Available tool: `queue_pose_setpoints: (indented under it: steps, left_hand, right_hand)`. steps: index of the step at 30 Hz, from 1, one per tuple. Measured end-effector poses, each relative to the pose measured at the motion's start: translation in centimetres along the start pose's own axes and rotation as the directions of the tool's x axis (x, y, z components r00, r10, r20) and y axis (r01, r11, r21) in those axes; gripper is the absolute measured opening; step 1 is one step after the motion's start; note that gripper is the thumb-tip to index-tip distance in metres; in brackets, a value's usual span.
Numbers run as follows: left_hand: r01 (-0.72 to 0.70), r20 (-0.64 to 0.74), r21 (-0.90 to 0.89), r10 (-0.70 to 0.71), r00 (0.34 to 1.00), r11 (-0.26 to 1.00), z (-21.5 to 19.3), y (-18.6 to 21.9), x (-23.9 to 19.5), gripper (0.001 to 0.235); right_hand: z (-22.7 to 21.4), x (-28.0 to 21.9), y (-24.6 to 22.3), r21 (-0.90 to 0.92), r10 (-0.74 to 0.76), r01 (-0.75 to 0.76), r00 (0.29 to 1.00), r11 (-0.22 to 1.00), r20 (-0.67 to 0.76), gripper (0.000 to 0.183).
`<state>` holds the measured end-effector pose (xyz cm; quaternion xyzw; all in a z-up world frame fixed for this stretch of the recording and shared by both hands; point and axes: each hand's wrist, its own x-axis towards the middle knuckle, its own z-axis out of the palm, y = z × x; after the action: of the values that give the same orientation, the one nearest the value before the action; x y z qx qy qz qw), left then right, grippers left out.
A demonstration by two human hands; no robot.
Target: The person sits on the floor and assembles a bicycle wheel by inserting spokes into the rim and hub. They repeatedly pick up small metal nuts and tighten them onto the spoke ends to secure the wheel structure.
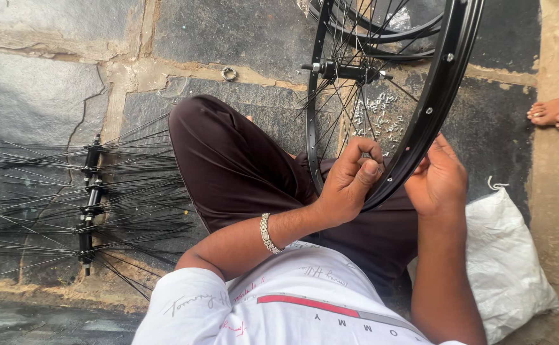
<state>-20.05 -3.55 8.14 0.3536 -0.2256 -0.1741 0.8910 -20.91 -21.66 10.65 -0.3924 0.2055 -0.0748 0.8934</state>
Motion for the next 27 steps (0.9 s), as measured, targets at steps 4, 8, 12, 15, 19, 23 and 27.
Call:
queue_pose_setpoints:
  steps: [4, 8, 12, 15, 19, 23, 27]
  left_hand:
    - [0.024, -0.013, 0.038, -0.023, 1.0, 0.999, -0.1, -0.2, -0.2, 0.028]
    - [-0.004, -0.076, 0.163, 0.016, 0.997, 0.987, 0.4, 1.4, 0.3, 0.027]
    - [-0.133, -0.125, 0.4, 0.198, 0.972, 0.907, 0.5, 3.2, 1.5, 0.026]
    - [-0.127, -0.161, 0.267, 0.174, 0.971, 0.955, 0.7, 3.5, 2.7, 0.026]
    - [-0.037, -0.074, -0.094, 0.03, 0.997, 0.995, 0.9, 2.8, 3.4, 0.019]
    - [-0.031, 0.028, -0.083, 0.033, 0.999, 0.996, 0.3, 2.1, 3.4, 0.022]
    - [0.064, 0.025, -0.055, -0.063, 0.998, 0.996, 0.1, 2.4, 3.1, 0.025]
  right_hand:
    - [4.2, -3.8, -2.5, -0.089, 0.005, 0.014, 0.978, 0.996, 0.209, 0.027]
    - [7.5, -6.0, -4.5, -0.35, -0.011, 0.108, 0.963, 0.93, 0.268, 0.036]
    - [9.2, -6.3, -4.6, -0.398, 0.013, 0.096, 0.965, 0.912, 0.262, 0.034]
    - [9.6, -6.7, -4.4, -0.414, 0.003, 0.119, 0.959, 0.902, 0.283, 0.033]
    - [9.3, -7.3, -4.3, -0.446, 0.011, 0.119, 0.961, 0.887, 0.277, 0.035]
    - [7.0, -7.3, -4.0, -0.441, -0.012, 0.133, 0.964, 0.888, 0.266, 0.035]
    - [2.0, -8.0, -3.1, -0.442, -0.091, 0.175, 0.974, 0.88, 0.205, 0.024]
